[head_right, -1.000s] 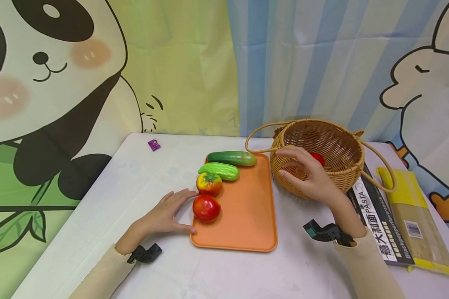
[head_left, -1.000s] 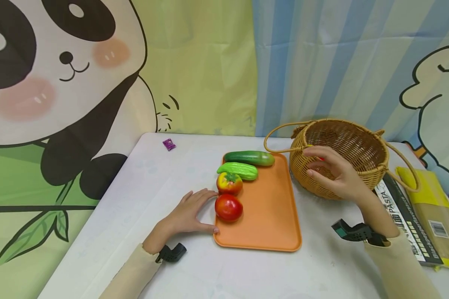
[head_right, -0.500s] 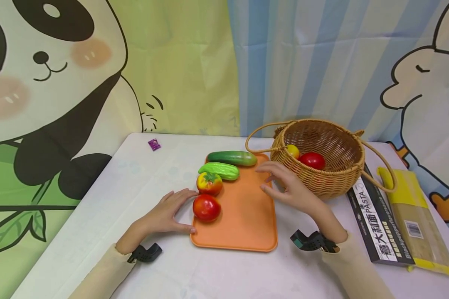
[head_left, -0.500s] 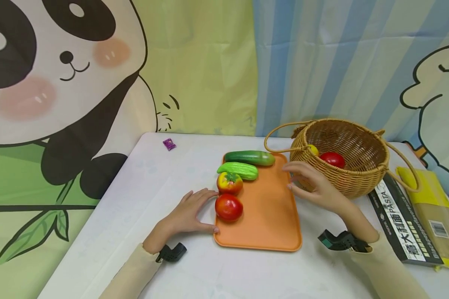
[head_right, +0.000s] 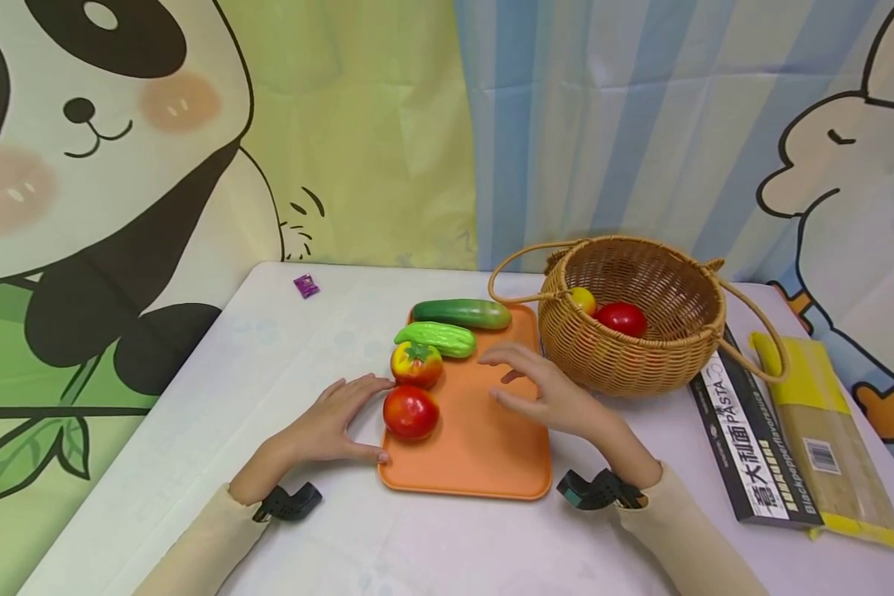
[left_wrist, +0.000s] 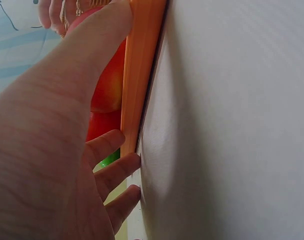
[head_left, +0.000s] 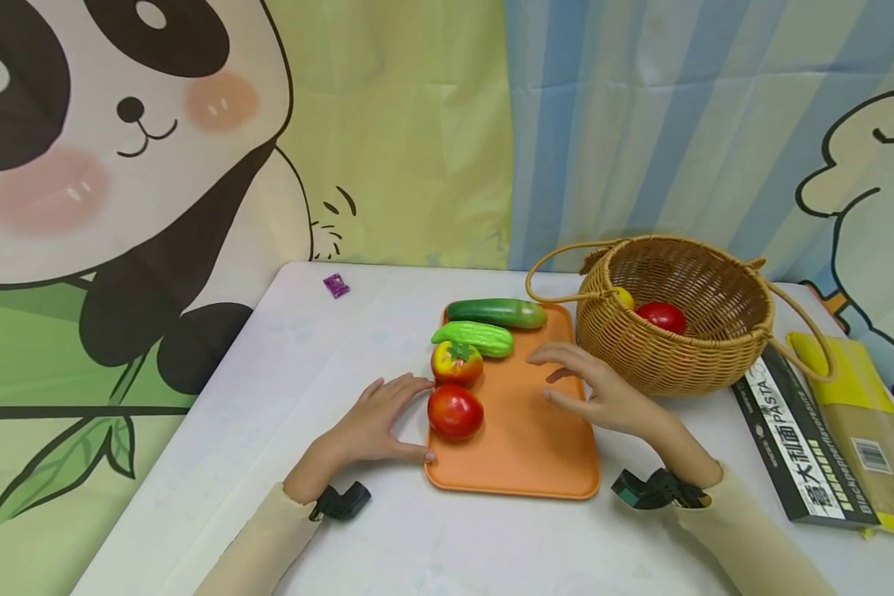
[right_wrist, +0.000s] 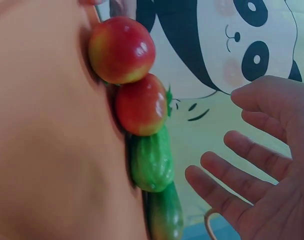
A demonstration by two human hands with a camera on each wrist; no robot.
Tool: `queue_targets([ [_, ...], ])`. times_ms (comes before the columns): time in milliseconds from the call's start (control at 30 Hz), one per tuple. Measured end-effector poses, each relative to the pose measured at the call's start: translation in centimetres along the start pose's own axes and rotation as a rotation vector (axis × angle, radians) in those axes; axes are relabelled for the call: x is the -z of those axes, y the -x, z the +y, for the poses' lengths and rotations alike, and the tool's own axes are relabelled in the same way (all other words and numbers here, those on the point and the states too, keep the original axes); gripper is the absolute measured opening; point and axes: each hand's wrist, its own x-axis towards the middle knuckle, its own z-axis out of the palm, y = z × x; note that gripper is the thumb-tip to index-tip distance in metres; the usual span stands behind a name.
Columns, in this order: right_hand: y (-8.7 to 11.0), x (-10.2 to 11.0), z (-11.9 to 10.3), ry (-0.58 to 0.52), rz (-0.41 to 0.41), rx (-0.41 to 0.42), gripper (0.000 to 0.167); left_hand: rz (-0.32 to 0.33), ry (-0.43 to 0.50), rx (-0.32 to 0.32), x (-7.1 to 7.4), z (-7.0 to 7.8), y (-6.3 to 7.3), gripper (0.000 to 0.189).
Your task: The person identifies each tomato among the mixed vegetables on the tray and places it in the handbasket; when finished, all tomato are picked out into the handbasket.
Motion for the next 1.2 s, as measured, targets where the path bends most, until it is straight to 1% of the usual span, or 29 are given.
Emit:
queue_targets([
  [200, -0.1, -1.5, 0.1, -0.005, -0.101, -0.017, 0.044, -0.010, 0.002, 0.005, 0.1, 0.0, -0.1, 0.101],
  [367, -0.4, -2.5, -0.1, -0.033, -0.160, -0.050, 0.043, -0.011, 0.006, 0.004, 0.1, 0.1, 0.0, 0.100],
  [533, -1.0, -3.4, -0.3, -0.057, -0.209, -0.061, 0.043, 0.000, 0.007, -0.001, 0.0, 0.0, -0.1, 0.100],
  [767, -1.9, -4.4, -0.9, -0.085, -0.323, -0.124, 0.052, -0.007, 0.000, 0.002, -0.1, -0.1, -0.1, 0.101],
  [867, -2.4, -4.8, -1.0, -0.084, -0.345, -0.127, 0.054, -0.006, 0.001, -0.001, -0.1, -0.1, -0.1, 0.101],
  [1067, -3.5, -5.6, -1.1, -0.063, -0.362, -0.136, 0.058, -0.003, 0.003, 0.006, -0.1, -0.1, 0.0, 0.100],
  [1200, -4.0, -6.2, -1.0, -0.050, -0.372, -0.119, 0.057, -0.007, -0.001, 0.006, 0.0, 0.0, 0.0, 0.101],
])
